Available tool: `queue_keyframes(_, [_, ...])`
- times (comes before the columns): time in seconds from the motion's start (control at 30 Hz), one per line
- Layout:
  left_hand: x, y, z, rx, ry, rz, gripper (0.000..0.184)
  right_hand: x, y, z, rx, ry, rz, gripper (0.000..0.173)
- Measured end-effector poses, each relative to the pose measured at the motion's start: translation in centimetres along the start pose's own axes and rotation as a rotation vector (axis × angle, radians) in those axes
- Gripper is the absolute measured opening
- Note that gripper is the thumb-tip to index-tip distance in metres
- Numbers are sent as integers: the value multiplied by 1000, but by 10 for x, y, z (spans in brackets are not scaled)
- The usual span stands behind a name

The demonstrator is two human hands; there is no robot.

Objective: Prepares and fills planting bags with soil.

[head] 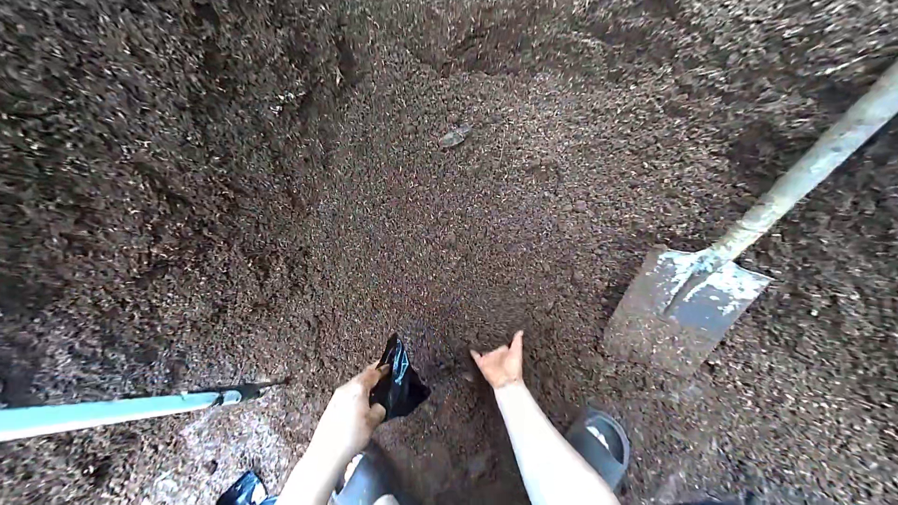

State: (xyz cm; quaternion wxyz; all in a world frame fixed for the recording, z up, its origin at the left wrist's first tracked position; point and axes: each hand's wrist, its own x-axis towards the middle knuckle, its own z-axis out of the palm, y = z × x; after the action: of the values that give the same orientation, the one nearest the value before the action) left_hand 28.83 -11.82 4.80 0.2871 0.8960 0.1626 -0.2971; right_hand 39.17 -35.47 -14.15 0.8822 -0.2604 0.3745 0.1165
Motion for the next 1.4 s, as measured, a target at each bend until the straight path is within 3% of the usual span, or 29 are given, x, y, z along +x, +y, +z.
queue_keyframes(0.07, [20, 2, 2, -39, -24, -3, 61, 17, -12, 41, 25, -87, -36, 76])
queue_keyframes(0.17, [63, 24, 20, -96, -63, 4, 62, 34, -34, 84, -108, -75, -60, 68])
queue_keyframes(0.33, [91, 65, 42, -172, -42, -40, 48, 43, -57, 74, -91, -213, 78, 77])
queue_keyframes(0.43, [81, 62, 52, 64, -84, -59, 26, 23, -68, 68, -124, -155, 79, 73])
queue_keyframes(0.5, [76, 58, 53, 258, -210, -150, 27, 17, -70, 66, -116, -210, 117, 79])
queue_keyframes(0.57, [74, 50, 50, 282, -270, -198, 32, 15, -70, 63, -109, -306, 168, 86])
queue_keyframes(0.77, [59, 55, 48, -70, 39, -94, 44, -28, -50, 62, -136, -510, 332, 91])
queue_keyframes(0.83, [55, 63, 50, -141, 104, -46, 49, -49, -41, 64, -172, -554, 354, 84])
queue_keyframes(0.93, [49, 68, 49, -246, 169, 9, 60, -74, -31, 74, -424, -555, 263, 63])
queue_keyframes(1.0, [46, 64, 47, -266, 186, -27, 56, -88, -28, 86, -776, -520, 59, 39])
queue_keyframes(1.07, [43, 57, 46, -313, 201, -34, 58, -97, -28, 100, -1049, -551, -114, 37])
queue_keyframes(1.17, [42, 46, 43, -363, 236, 33, 76, -106, -35, 116, -1294, -702, -160, 37])
queue_keyframes(1.23, [44, 37, 44, -355, 236, 54, 79, -104, -41, 114, -1267, -611, -150, 41])
queue_keyframes(1.3, [44, 31, 45, -342, 215, 41, 78, -89, -37, 84, -1103, -298, -98, 47])
queue_keyframes(1.4, [39, 28, 38, -349, 188, 27, 75, -63, -9, 12, -876, 62, 302, 72])
